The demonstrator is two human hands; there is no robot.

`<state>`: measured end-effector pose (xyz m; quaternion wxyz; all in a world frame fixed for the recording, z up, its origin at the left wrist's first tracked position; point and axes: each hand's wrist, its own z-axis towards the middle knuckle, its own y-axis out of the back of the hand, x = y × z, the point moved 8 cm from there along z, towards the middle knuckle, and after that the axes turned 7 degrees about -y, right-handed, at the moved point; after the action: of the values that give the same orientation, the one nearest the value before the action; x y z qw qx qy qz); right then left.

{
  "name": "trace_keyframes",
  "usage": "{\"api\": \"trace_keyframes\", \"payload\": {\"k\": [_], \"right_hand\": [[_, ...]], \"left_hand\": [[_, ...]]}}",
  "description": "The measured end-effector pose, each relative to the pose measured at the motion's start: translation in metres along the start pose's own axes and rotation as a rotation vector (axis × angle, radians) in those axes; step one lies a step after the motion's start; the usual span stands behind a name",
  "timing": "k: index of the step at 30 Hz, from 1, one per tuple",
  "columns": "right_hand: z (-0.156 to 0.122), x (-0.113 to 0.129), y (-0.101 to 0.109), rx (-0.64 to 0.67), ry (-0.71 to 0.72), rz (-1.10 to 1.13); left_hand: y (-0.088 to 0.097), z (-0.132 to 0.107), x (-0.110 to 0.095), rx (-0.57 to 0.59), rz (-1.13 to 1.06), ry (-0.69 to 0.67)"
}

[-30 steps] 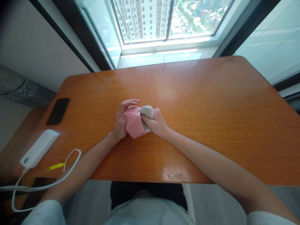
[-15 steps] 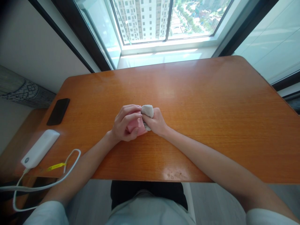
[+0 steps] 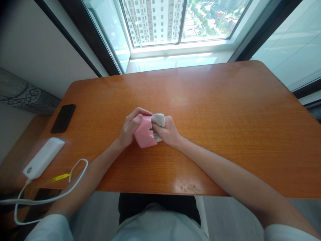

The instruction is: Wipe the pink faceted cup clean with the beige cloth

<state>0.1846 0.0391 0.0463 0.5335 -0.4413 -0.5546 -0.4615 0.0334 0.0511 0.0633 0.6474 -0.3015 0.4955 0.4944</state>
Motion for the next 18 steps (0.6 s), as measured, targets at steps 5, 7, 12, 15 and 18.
{"api": "trace_keyframes", "payload": {"k": [5, 7, 12, 15, 18], "right_hand": [[-0.001, 0.005, -0.002, 0.014, 0.054, -0.045], [-0.001, 0.005, -0.004, 0.035, 0.074, -0.058], [-0.001, 0.003, -0.004, 0.047, 0.067, -0.061], [0.0, 0.003, -0.004, 0.043, 0.057, -0.052], [0.0, 0.005, -0.005, 0.045, 0.055, -0.043]], "left_hand": [[-0.001, 0.005, 0.021, 0.009, -0.111, 0.171], [-0.002, 0.005, 0.032, 0.015, -0.132, 0.208], [0.009, 0.002, 0.025, -0.164, -0.038, -0.036], [0.01, -0.007, -0.006, -0.165, 0.186, -0.41], [-0.004, -0.023, -0.034, -0.007, 0.434, -0.802]]}}
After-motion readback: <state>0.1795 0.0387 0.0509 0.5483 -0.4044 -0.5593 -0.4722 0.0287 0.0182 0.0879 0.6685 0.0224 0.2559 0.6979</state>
